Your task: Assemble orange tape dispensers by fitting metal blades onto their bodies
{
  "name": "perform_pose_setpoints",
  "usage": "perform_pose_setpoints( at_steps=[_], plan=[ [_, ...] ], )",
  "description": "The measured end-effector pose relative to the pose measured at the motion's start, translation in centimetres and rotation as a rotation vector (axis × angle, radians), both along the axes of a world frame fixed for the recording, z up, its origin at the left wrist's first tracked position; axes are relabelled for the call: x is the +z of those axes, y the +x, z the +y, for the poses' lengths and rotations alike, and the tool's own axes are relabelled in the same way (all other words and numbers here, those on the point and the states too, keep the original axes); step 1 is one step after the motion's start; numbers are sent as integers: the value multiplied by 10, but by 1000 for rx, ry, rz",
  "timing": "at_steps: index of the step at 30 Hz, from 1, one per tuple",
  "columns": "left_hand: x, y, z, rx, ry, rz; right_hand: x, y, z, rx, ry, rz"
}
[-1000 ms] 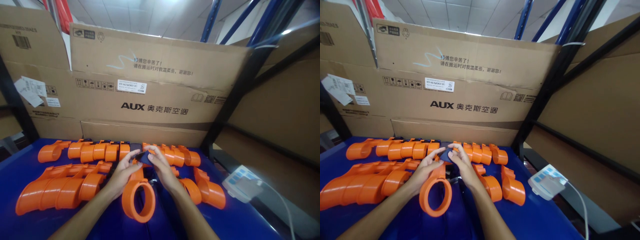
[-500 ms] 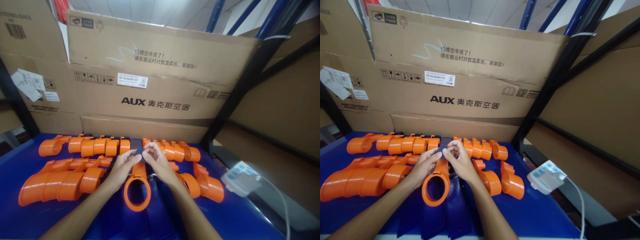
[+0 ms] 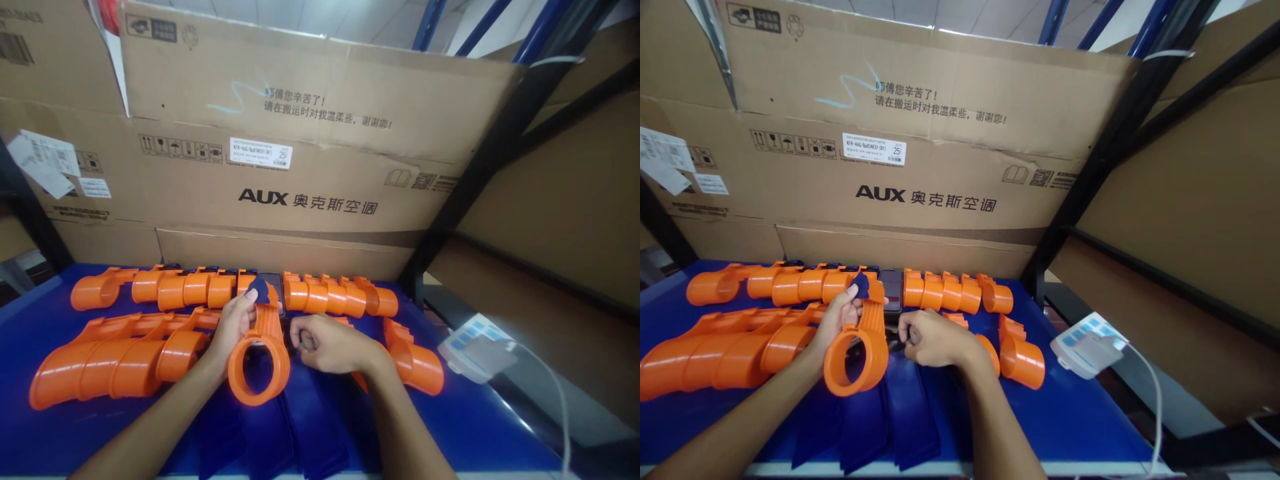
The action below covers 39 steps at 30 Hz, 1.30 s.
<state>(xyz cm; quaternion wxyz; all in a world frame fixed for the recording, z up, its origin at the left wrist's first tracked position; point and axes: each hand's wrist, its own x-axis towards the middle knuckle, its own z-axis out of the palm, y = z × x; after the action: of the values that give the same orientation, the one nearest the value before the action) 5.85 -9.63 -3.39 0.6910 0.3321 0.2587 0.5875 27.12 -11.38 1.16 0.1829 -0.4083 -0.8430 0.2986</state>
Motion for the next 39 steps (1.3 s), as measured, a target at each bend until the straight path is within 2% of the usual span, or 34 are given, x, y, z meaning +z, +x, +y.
perform_pose_setpoints(
  at_steps=[5,10,15,20,22,25,27,31,34,39],
  plan=[
    [1,-3,1,-30,-23,-27,-4,2,9,-37,46,96],
    [3,-2,-3,-79,-22,-7,-7,6,20,-228,202,219],
    [3,1,-6,-200,-12,28,-7,2,25,-409,332,351],
    [0,5,-11,-171,112,116,-8,-4,26,-522,370,497],
    [1,5,-13,-145,118,133,-7,-8,25,-504,294,627],
    [5,3,-14,-95,94,67,-4,-16,22,-414,95,842],
    [7,2,-13,-77,64,10,-4,-21,19,-349,-5,894],
    [5,0,-7,-77,22,-5,-7,-29,15,-229,-103,761],
    [1,0,-2,-89,28,-25,-10,-32,14,-191,-133,711],
    [0,0,-2,-89,52,-59,-12,-37,14,-183,-64,683]
  ],
)
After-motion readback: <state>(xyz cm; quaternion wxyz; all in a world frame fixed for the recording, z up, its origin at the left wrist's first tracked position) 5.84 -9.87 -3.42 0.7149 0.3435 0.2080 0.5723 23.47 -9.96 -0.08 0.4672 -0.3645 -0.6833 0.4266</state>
